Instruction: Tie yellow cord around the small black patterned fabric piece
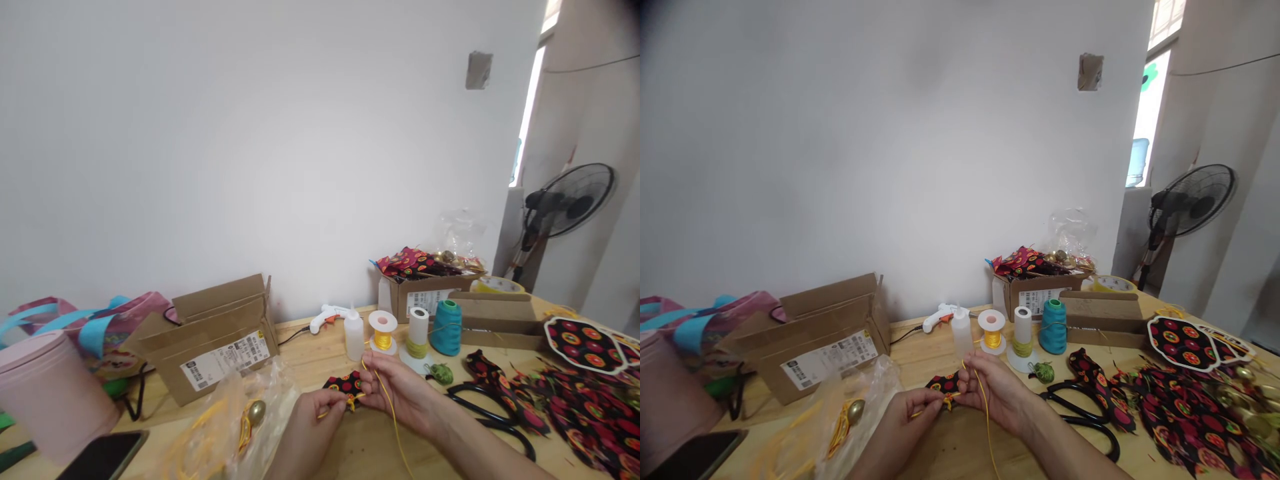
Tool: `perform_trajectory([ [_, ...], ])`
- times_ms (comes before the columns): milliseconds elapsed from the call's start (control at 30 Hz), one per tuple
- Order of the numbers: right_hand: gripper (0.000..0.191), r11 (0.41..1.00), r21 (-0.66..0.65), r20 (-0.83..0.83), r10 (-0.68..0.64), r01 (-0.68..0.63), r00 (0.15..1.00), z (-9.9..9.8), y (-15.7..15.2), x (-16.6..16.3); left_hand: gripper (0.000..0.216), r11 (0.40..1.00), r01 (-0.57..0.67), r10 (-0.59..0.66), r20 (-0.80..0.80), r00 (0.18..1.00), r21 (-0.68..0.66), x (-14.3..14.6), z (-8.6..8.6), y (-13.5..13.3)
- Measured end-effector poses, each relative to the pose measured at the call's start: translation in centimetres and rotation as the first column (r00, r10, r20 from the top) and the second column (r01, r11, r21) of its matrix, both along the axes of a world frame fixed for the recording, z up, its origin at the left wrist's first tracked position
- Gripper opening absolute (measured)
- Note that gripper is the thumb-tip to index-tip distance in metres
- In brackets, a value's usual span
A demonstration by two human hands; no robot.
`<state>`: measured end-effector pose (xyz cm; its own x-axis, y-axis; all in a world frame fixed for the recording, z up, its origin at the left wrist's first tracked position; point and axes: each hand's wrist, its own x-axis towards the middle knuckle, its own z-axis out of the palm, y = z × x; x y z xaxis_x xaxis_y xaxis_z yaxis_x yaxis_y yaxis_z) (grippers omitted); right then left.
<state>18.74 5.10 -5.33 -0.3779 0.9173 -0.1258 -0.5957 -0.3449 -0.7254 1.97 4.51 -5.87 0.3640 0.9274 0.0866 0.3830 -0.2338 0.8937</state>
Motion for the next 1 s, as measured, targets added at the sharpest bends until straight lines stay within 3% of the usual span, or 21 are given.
perform_trajectory([
  [200, 0.010, 0.998, 0.024, -0.041, 0.055, -0.054, 0.998, -0.3, 0.1, 0.0, 0.025, 0.999, -0.049, 0.050, -0.053, 0.997, 0.019, 0.0, 0.1, -0.1],
  [333, 0.009, 1.000, -0.002, -0.052, 0.008, -0.008, 0.999, -0.5, 0.2, -0.2, 0.023, 0.996, -0.027, 0.032, -0.063, 0.998, 0.083, 0.0, 0.2, -0.5],
  [467, 0.008, 0.998, -0.051, -0.033, -0.033, 0.031, 0.999, -0.5, 0.4, -0.2, 0.022, 0.999, 0.040, -0.040, 0.011, 0.999, 0.021, 0.2, 0.3, -0.7],
  [600, 0.009, 0.997, -0.046, -0.024, -0.058, 0.057, 0.998, -0.5, 0.5, -0.2, 0.024, 0.996, 0.075, -0.076, 0.016, 0.997, 0.046, 0.2, 0.1, -0.3],
  [767, 0.012, 0.996, -0.027, -0.024, -0.082, 0.081, 0.996, -0.5, 0.5, -0.4, 0.023, 0.997, 0.045, -0.045, -0.005, 0.999, 0.068, -0.1, -0.5, 0.4],
  [1000, 0.015, 0.989, 0.116, -0.035, 0.097, -0.092, 0.995, -0.1, 0.0, -0.4, 0.026, 0.998, 0.062, -0.061, -0.012, 0.998, 0.030, -0.2, -0.1, 0.8],
])
